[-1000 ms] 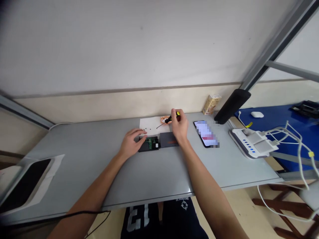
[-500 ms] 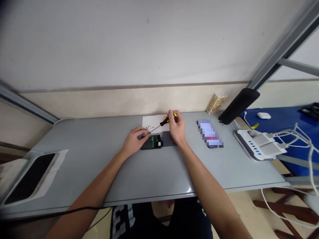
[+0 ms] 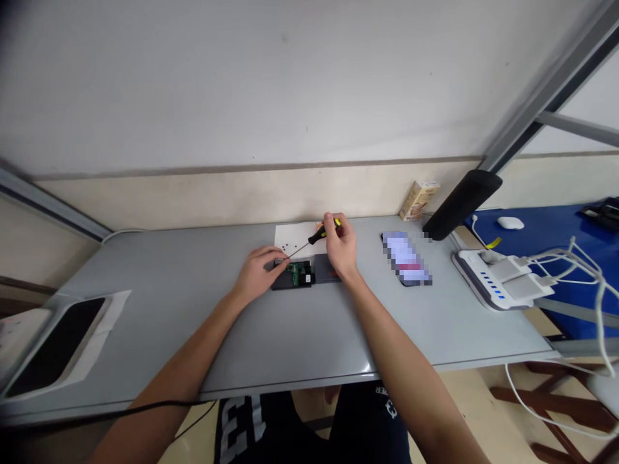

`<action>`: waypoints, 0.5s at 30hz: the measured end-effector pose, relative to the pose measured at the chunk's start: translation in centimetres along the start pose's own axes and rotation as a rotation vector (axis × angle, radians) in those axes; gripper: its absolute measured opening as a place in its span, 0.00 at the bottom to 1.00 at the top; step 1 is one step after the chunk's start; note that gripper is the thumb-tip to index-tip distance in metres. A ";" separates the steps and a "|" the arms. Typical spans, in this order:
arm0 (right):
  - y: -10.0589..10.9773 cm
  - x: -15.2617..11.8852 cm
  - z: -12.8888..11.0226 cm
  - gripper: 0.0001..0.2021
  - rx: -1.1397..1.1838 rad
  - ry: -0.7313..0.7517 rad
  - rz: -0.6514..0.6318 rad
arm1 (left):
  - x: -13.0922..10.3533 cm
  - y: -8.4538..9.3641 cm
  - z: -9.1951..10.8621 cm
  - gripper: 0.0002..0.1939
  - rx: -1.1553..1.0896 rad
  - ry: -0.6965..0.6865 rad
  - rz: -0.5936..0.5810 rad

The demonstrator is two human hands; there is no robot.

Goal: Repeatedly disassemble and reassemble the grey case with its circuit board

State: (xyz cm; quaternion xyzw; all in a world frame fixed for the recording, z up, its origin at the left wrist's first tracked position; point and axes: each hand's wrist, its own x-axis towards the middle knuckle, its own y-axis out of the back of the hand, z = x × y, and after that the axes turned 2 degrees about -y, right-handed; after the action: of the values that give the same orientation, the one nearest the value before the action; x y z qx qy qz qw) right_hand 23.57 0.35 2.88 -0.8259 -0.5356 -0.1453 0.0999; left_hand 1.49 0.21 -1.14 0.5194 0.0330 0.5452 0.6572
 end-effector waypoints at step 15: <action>-0.5 -0.4 0.6 0.20 0.042 0.002 -0.066 | 0.0 2.0 0.1 0.11 0.015 -0.027 -0.131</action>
State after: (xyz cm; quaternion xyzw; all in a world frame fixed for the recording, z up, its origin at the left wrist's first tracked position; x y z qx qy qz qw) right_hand 23.02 0.39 2.15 -0.8054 -0.5653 -0.1383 0.1127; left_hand 0.17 -0.12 0.30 0.5285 0.0620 0.4938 0.6878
